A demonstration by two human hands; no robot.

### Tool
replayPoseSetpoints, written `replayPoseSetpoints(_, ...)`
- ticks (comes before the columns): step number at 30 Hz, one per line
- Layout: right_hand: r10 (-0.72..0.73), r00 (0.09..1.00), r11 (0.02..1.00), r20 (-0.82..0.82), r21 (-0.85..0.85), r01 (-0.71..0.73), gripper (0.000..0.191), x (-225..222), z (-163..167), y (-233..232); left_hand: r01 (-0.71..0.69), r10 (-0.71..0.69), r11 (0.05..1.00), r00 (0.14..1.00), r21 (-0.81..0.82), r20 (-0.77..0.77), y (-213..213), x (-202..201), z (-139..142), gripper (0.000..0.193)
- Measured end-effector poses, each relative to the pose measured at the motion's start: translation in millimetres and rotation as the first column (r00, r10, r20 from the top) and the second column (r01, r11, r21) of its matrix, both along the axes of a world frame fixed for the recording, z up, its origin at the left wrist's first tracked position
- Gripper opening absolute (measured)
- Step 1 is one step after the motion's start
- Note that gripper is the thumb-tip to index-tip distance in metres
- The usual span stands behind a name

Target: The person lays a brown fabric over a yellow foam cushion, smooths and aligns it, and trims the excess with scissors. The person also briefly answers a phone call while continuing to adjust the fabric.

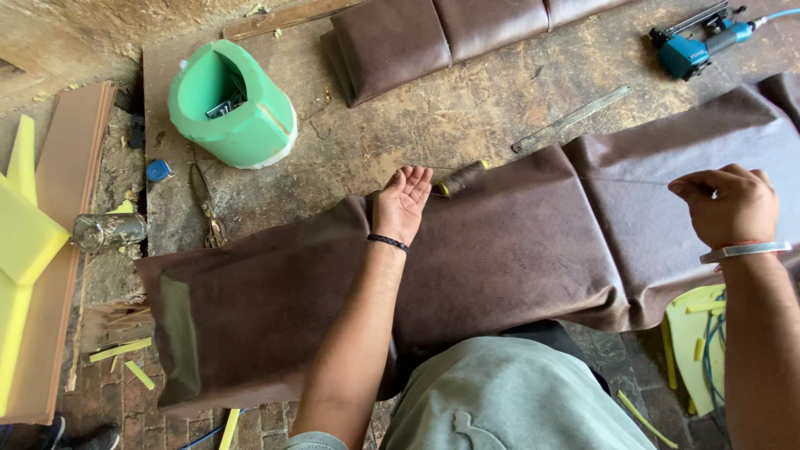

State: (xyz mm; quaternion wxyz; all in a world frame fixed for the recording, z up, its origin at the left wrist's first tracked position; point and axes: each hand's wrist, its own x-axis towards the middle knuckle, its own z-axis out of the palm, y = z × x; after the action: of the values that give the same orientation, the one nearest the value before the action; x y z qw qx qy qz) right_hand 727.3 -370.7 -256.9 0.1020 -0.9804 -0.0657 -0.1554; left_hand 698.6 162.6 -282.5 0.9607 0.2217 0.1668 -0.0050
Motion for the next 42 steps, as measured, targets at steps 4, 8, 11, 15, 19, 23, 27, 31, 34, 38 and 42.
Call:
replayPoseSetpoints(4, -0.025, 1.000, 0.999, -0.018, 0.038, 0.026, 0.013, 27, -9, -25, -0.066, 0.067, 0.998, 0.994, 0.017, -0.088, -7, 11, 1, 0.019)
replayPoseSetpoints(8, -0.009, 0.999, 0.999, -0.043, 0.041, 0.011, 0.015, 58, -23, -55, -0.095, 0.101, 0.994, 0.989, 0.056, -0.109, -24, 25, -6, 0.017)
replayPoseSetpoints(11, 0.001, 0.996, 0.997, -0.090, 0.080, 0.007, 0.016, 82, -35, -75, -0.165, 0.175, 0.983, 0.975, 0.079, -0.139, -36, 34, -12, 0.017)
replayPoseSetpoints(15, 0.021, 0.973, 0.996, -0.230, 0.087, -0.001, 0.019, 117, -41, -76, -0.200, 0.227, 0.968, 0.957, 0.154, -0.181, -48, 41, -15, 0.018)
replayPoseSetpoints(19, 0.213, 0.935, 0.976, -0.282, 0.017, -0.217, 0.041, 140, -6, -33, -0.261, 0.325, 0.830, 0.944, 0.492, -0.048, -67, 40, 11, 0.012)
replayPoseSetpoints(23, 0.531, 0.617, 0.717, -0.581, 0.696, 0.038, 0.072, 132, 54, 77, 0.130, 0.096, 0.259, 0.983, 0.957, -0.160, -102, 26, 67, 0.013)
replayPoseSetpoints(27, 0.989, 0.137, 0.036, 0.063, 0.786, -0.618, 0.102, 115, 81, 210, -0.118, -0.046, -0.359, 0.993, 0.926, 0.109, -144, 20, 118, 0.009)
replayPoseSetpoints(31, 0.980, -0.095, 0.140, -0.172, 0.950, -0.277, 0.038, 109, 69, 271, -0.405, -0.140, -0.701, 0.885, 0.586, 0.444, -120, 5, 153, 0.008)
replayPoseSetpoints(34, 0.954, -0.126, 0.254, -0.272, 0.957, -0.141, 0.019, 118, 56, 272, -0.229, -0.077, -0.746, 0.963, 0.625, 0.260, -83, -32, 160, 0.018)
replayPoseSetpoints(38, 0.953, -0.167, 0.277, -0.252, 0.949, 0.153, 0.024, 133, 48, 262, -0.102, -0.018, -0.774, 0.990, 0.625, 0.139, -56, -76, 143, 0.019)
replayPoseSetpoints(42, 0.937, -0.138, 0.333, -0.321, 0.940, 0.072, 0.023, 138, 49, 268, 0.082, 0.217, -0.821, 0.960, 0.565, 0.176, -26, -112, 125, 0.023)
